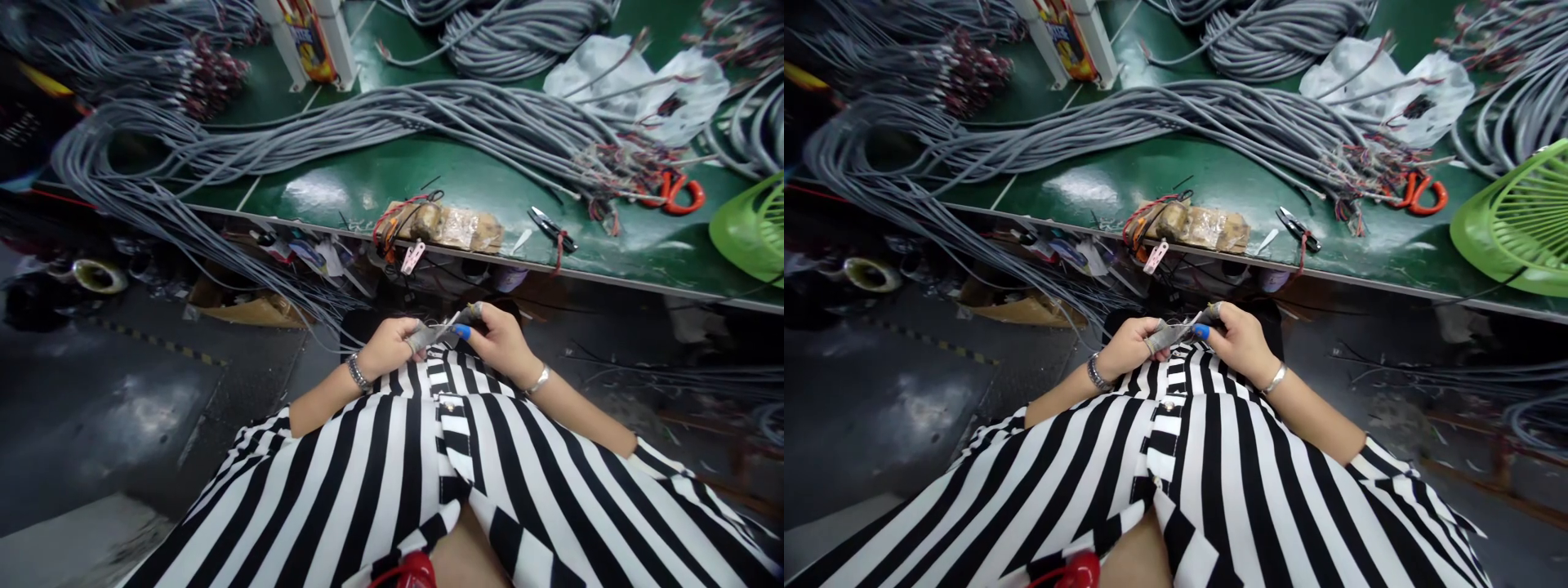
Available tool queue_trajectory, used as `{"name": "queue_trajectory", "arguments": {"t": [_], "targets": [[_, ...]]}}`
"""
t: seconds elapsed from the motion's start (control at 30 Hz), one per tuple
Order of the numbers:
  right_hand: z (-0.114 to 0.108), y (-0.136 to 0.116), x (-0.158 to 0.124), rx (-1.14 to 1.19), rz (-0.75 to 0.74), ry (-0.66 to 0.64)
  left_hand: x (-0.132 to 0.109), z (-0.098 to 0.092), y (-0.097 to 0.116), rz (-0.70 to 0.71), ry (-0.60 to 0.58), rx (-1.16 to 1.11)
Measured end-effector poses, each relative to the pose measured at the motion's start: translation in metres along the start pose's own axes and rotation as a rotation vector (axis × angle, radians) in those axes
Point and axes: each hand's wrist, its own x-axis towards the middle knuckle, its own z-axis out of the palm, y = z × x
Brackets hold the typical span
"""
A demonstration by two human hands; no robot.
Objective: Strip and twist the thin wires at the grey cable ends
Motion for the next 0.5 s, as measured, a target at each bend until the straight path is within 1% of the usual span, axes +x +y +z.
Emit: {"name": "queue_trajectory", "arguments": {"t": [0.07, 0.2, 0.27, 0.4, 0.5], "targets": [[-0.002, 0.000, -0.001, 0.002, 0.000, -0.002, 0.002, -0.001, 0.001, 0.030, 0.002, 0.110], [-0.005, -0.002, -0.002, -0.073, -0.060, -0.015, 0.004, -0.001, 0.008, 0.148, 0.043, 0.503], [-0.004, -0.003, -0.003, -0.076, -0.056, -0.010, 0.005, -0.001, 0.011, 0.198, 0.069, 0.646], [-0.001, -0.002, -0.005, -0.010, 0.007, -0.006, 0.007, 0.001, 0.013, 0.218, 0.084, 0.742], [0.001, 0.000, -0.005, 0.006, -0.012, -0.014, 0.007, 0.004, 0.012, 0.226, 0.127, 0.839]]}}
